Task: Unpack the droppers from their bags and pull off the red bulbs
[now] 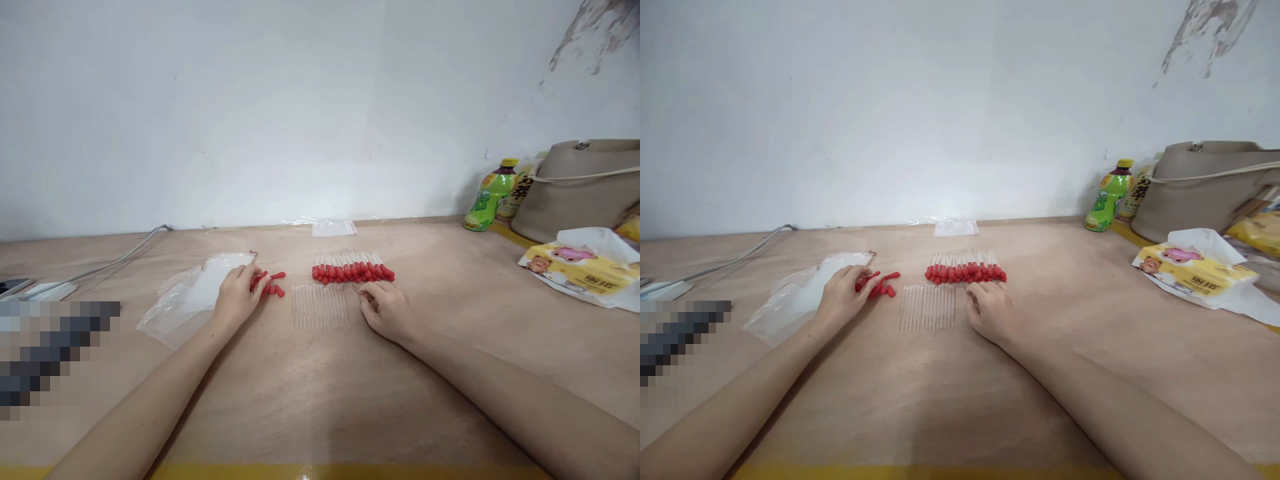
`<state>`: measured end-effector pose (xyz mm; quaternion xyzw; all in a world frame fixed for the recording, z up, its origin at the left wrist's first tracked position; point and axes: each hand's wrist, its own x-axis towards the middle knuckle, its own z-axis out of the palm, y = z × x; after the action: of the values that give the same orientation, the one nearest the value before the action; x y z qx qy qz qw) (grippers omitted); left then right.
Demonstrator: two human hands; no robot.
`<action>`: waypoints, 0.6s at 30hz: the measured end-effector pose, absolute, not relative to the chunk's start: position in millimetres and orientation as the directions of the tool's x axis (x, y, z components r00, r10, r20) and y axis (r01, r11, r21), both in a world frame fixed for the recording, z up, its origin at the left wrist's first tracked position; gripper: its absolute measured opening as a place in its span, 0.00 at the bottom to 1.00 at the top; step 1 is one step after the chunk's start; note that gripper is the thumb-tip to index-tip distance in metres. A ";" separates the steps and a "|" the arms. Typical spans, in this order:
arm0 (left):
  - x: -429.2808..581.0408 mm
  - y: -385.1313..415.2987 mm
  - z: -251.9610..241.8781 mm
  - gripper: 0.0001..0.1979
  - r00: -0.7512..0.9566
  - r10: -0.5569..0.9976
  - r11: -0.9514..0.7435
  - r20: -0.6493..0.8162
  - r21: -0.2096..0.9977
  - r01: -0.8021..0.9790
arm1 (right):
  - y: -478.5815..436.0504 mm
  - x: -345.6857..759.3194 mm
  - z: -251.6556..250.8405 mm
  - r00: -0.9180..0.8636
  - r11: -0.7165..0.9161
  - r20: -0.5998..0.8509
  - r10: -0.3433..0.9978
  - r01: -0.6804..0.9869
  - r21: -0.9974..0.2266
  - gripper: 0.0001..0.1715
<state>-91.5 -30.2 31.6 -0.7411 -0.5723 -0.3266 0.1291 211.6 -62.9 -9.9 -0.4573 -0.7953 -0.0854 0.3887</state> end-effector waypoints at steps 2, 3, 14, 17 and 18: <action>-92.1 -27.9 28.2 0.10 0.189 0.748 -0.332 0.636 0.113 0.937 | -63.7 211.1 -9.9 -0.291 0.575 0.700 0.652 0.792 -0.207 0.06; -92.2 -27.3 26.9 0.11 0.209 0.745 -0.340 0.633 0.091 0.936 | -64.4 210.6 -9.7 -0.297 0.580 0.702 0.647 0.789 -0.201 0.06; -83.7 -36.0 26.5 0.12 0.213 0.551 -0.238 0.807 -0.093 0.967 | -74.2 203.4 0.3 -0.409 0.623 0.629 0.661 0.767 -0.155 0.13; -77.6 -39.9 25.6 0.12 0.255 0.538 -0.293 0.804 -0.105 0.950 | -75.8 202.9 3.0 -0.439 0.637 0.605 0.664 0.756 -0.151 0.18; -74.1 -41.3 25.7 0.11 0.258 0.540 -0.308 0.801 -0.097 0.946 | -76.3 202.9 4.0 -0.445 0.640 0.598 0.667 0.753 -0.153 0.19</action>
<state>-74.1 -41.3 25.7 -0.7342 -0.5061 -0.3391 0.2998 202.9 -76.3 4.0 -0.4188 -0.8474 -0.0676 0.3193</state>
